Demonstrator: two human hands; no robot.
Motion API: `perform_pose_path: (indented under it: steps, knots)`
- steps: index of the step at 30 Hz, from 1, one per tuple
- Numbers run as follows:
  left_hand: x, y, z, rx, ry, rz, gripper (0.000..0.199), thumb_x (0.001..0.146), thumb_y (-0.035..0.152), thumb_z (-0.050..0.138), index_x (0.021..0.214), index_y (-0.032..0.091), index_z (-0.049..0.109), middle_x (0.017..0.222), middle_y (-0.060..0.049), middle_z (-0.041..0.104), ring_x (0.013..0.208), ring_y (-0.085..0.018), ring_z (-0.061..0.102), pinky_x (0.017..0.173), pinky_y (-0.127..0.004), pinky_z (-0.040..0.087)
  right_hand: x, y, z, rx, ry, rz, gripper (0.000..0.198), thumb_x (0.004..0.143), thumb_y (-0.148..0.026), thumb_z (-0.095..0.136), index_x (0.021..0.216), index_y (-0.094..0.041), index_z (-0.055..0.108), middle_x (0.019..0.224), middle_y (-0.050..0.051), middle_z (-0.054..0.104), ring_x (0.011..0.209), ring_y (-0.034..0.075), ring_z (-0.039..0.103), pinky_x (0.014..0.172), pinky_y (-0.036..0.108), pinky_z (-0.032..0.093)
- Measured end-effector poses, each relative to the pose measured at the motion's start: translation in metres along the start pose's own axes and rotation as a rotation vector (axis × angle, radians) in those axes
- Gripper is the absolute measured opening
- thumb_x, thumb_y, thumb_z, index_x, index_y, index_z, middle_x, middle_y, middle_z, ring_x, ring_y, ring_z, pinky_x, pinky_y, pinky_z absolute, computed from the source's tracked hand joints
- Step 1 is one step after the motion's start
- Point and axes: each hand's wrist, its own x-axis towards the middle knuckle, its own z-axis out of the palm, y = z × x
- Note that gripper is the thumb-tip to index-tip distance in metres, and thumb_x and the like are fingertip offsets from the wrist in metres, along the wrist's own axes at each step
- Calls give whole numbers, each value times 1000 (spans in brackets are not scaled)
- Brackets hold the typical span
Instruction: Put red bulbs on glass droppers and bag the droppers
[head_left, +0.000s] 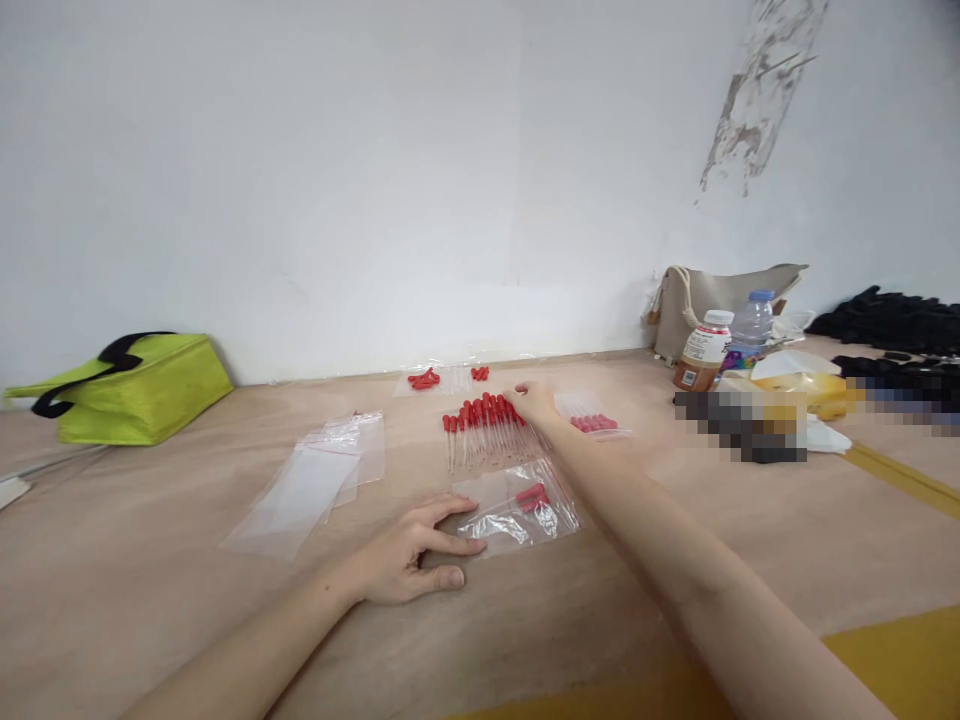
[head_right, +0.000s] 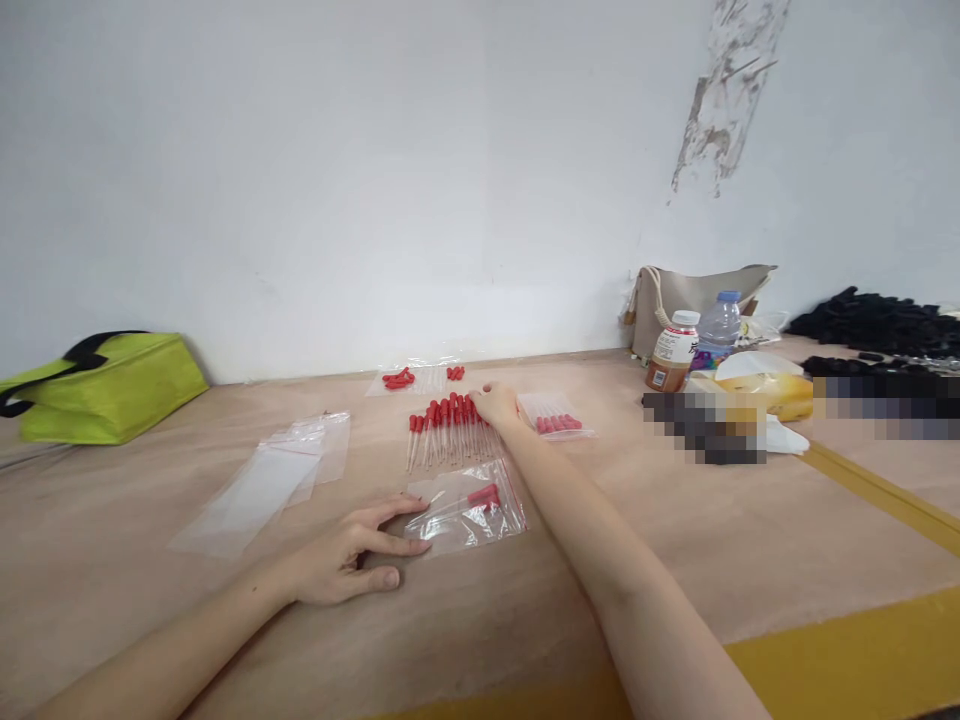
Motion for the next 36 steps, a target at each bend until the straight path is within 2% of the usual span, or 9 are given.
perform_pose_path:
  steps: [4, 9, 12, 16, 17, 20, 25, 32, 36]
  knots:
    - [0, 0, 1, 4, 11, 2, 35, 80, 40, 54, 114, 30, 56, 134, -5, 38, 122, -25, 34, 100, -41, 28, 9, -1, 5, 46, -53, 69, 12, 64, -24, 59, 68, -14, 65, 70, 6, 66, 64, 16, 59, 57, 22, 42]
    - [1, -1, 1, 7, 22, 37, 35, 80, 40, 54, 113, 29, 57, 132, -5, 42, 122, -24, 34, 102, -41, 25, 11, -3, -4, 170, -51, 128, 7, 65, -19, 56, 64, -14, 61, 55, 2, 60, 49, 11, 54, 46, 19, 38]
    - [2, 0, 0, 7, 15, 40, 35, 80, 40, 55, 113, 29, 57, 131, -4, 44, 122, -24, 35, 102, -41, 25, 0, -4, -27, 286, -20, 122, 12, 74, -22, 48, 70, -13, 57, 55, 1, 58, 42, 8, 49, 42, 18, 37]
    - [2, 0, 0, 4, 12, 44, 35, 80, 40, 54, 114, 30, 56, 131, -3, 44, 122, -24, 36, 102, -43, 24, -33, 14, -68, 417, 119, 116, 18, 82, -24, 36, 97, -17, 43, 71, 0, 59, 45, 5, 49, 42, 16, 39]
    - [2, 0, -1, 0, 12, 43, 35, 80, 40, 54, 114, 30, 56, 131, -3, 44, 121, -24, 37, 102, -43, 24, -43, 22, -76, 449, 149, 115, 19, 82, -26, 36, 99, -19, 41, 70, -1, 58, 44, 6, 48, 41, 17, 39]
    - [3, -1, -1, -7, 8, 31, 34, 80, 40, 54, 113, 31, 57, 130, -3, 45, 122, -24, 36, 101, -43, 25, -68, 48, -92, 637, 197, 108, 18, 76, -34, 48, 87, -19, 43, 62, -3, 54, 44, 8, 48, 40, 18, 39]
    - [3, 0, -1, -11, 13, 38, 34, 80, 39, 54, 113, 31, 56, 131, -3, 44, 122, -24, 36, 101, -44, 26, -85, 67, -87, 728, 179, 142, 22, 72, -39, 51, 77, -20, 43, 61, -2, 52, 44, 7, 46, 40, 19, 40]
    - [3, 0, -1, -10, 0, 19, 34, 81, 40, 54, 114, 31, 56, 131, -3, 44, 123, -24, 34, 101, -44, 26, -102, 54, -62, 936, 26, 224, 15, 75, -31, 51, 77, -21, 41, 62, -2, 53, 45, 9, 51, 46, 22, 45]
    - [3, -1, -1, 5, -7, 16, 34, 81, 39, 54, 114, 30, 56, 131, -2, 44, 123, -24, 33, 101, -43, 26, -108, 50, -65, 947, 5, 217, 18, 73, -33, 53, 78, -21, 41, 63, -3, 53, 47, 9, 52, 47, 23, 45]
